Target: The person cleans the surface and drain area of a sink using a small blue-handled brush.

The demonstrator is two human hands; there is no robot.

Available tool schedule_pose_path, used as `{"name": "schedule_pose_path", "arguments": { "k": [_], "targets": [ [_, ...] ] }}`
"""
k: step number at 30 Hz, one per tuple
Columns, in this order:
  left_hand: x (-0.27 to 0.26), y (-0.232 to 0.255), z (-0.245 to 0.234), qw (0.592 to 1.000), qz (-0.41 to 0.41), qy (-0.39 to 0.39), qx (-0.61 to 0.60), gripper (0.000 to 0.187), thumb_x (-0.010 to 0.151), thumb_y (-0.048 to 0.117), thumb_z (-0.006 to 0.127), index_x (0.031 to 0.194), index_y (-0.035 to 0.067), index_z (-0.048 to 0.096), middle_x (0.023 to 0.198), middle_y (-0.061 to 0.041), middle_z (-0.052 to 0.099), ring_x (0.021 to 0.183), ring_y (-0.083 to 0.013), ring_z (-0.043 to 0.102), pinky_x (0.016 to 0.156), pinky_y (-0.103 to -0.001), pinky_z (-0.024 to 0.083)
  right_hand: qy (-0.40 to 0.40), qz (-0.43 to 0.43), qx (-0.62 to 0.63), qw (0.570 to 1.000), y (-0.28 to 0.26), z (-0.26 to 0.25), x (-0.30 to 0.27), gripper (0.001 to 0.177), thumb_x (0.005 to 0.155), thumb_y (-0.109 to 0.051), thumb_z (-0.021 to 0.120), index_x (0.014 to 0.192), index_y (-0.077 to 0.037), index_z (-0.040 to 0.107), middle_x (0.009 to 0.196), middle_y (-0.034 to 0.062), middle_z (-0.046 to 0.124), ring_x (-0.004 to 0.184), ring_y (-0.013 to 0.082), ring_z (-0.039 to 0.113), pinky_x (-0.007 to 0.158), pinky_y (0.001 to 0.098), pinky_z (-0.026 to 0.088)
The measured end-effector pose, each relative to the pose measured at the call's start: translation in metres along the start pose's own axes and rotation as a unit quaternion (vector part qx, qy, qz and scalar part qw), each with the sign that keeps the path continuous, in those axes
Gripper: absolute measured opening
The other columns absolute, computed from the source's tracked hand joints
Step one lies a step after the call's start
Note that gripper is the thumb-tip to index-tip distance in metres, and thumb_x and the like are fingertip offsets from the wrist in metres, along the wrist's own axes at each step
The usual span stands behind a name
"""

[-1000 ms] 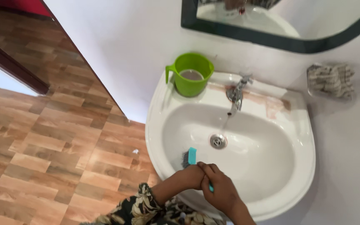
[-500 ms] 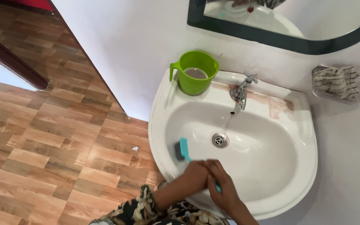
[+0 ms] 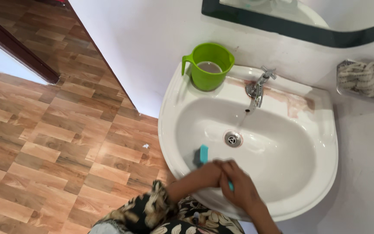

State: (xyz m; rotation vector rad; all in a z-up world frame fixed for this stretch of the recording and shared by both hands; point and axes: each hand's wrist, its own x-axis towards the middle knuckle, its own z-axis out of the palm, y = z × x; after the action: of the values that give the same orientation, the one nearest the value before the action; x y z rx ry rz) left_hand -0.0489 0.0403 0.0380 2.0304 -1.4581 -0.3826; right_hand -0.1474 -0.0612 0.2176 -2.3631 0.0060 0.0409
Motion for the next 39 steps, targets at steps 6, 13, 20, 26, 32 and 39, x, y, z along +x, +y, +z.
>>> {"name": "schedule_pose_path", "arguments": {
  "k": [6,13,20,26,32,39],
  "targets": [
    [0.053,-0.047,0.021,0.993,-0.045,0.103,-0.026,0.024,0.084,0.026,0.067,0.1,0.009,0.071,0.101,-0.012,0.074,0.096,-0.0321,0.07,0.081,-0.044,0.057,0.036,-0.085,-0.012,0.996,0.039,-0.006,0.045,0.042,0.088,-0.012,0.056,0.129,-0.013,0.063,0.116,0.0159,0.062,0.097,0.0371,0.066,0.083,0.0444,0.055],
    [0.012,0.02,0.072,0.98,0.074,0.148,-0.113,0.041,0.086,0.019,0.066,0.123,0.002,0.063,0.118,-0.022,0.068,0.108,-0.0371,0.066,0.091,-0.046,0.053,-0.095,0.083,-0.145,0.981,0.016,-0.028,-0.017,0.042,0.087,-0.028,0.059,0.128,-0.023,0.068,0.098,0.0083,0.064,0.09,0.0293,0.069,0.082,0.0403,0.057],
    [0.066,-0.021,0.023,0.976,-0.047,0.072,-0.199,0.034,0.091,0.025,0.065,0.12,0.007,0.067,0.116,-0.014,0.074,0.105,-0.0291,0.071,0.09,-0.038,0.057,0.047,-0.056,-0.081,0.994,0.048,-0.022,0.036,0.034,0.088,-0.022,0.06,0.119,-0.016,0.071,0.102,0.0096,0.065,0.093,0.0329,0.067,0.078,0.0436,0.056],
    [0.024,0.04,0.006,0.98,-0.045,-0.088,-0.172,0.033,0.074,0.008,0.072,0.106,0.001,0.072,0.108,-0.019,0.075,0.102,-0.0326,0.071,0.09,-0.039,0.057,0.051,-0.065,-0.062,0.995,0.039,-0.025,-0.012,0.044,0.074,-0.043,0.078,0.105,-0.012,0.069,0.096,0.0047,0.069,0.084,0.0287,0.071,0.068,0.0403,0.058],
    [0.073,-0.014,-0.014,0.935,-0.106,-0.079,-0.329,0.026,0.085,0.016,0.07,0.108,0.004,0.07,0.104,-0.014,0.075,0.096,-0.0277,0.074,0.083,-0.039,0.062,0.047,-0.005,-0.133,0.99,0.067,-0.012,0.043,0.051,0.085,-0.043,0.076,0.12,-0.008,0.063,0.107,0.0128,0.065,0.091,0.035,0.067,0.079,0.047,0.053],
    [0.03,0.025,0.053,0.986,0.06,0.008,-0.153,0.035,0.079,0.016,0.072,0.111,0.002,0.069,0.11,-0.019,0.073,0.105,-0.0325,0.069,0.092,-0.042,0.054,0.135,-0.19,0.009,0.972,0.056,-0.022,-0.028,0.035,0.091,-0.028,0.066,0.122,-0.013,0.066,0.119,0.0136,0.065,0.112,0.0318,0.066,0.099,0.0459,0.049]
  ]
}}
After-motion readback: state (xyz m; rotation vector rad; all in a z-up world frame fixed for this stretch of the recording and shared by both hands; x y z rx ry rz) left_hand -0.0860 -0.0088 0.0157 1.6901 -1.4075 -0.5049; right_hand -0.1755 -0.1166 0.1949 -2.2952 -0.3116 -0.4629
